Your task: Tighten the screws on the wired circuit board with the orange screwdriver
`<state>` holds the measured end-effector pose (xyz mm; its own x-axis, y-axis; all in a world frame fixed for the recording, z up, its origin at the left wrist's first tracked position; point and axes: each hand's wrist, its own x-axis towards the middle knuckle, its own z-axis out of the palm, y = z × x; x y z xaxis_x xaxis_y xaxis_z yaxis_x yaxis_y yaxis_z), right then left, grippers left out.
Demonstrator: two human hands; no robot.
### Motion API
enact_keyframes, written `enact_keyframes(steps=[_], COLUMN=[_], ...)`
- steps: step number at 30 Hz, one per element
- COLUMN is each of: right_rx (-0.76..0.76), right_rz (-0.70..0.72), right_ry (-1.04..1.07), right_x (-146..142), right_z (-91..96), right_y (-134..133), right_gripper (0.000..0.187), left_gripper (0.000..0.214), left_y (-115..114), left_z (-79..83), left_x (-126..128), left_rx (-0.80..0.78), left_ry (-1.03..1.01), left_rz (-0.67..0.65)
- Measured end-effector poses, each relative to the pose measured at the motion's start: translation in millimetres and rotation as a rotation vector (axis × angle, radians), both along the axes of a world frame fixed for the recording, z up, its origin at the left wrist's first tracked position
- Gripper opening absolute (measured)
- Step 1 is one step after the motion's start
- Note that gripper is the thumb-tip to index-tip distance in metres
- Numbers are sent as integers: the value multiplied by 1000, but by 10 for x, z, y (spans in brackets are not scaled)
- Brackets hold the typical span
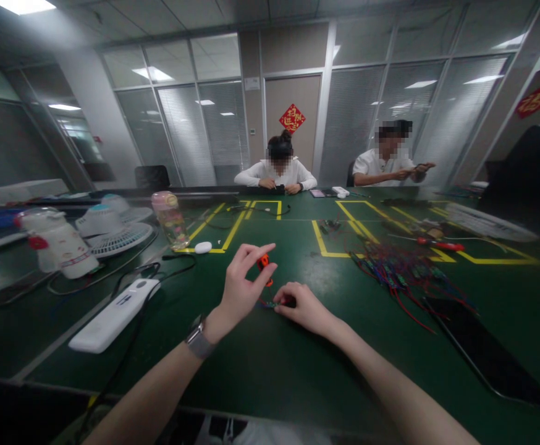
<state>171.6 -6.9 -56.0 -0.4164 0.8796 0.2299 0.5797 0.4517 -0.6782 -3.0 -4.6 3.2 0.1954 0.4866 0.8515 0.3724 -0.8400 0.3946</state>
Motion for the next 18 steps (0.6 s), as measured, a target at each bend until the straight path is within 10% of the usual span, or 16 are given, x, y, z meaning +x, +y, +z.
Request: enact_keyframes(steps=[18], right_rx=[13], right_rz=[8], right_ry=[-3], right_x=[18], right_z=[-16], right_y=[23], right_gripper=[7], left_gripper=[26], left_y=[1], left_z=[21], left_x=[-4], left_rx=[-3], left_ry=[-13], left_rz=[-6])
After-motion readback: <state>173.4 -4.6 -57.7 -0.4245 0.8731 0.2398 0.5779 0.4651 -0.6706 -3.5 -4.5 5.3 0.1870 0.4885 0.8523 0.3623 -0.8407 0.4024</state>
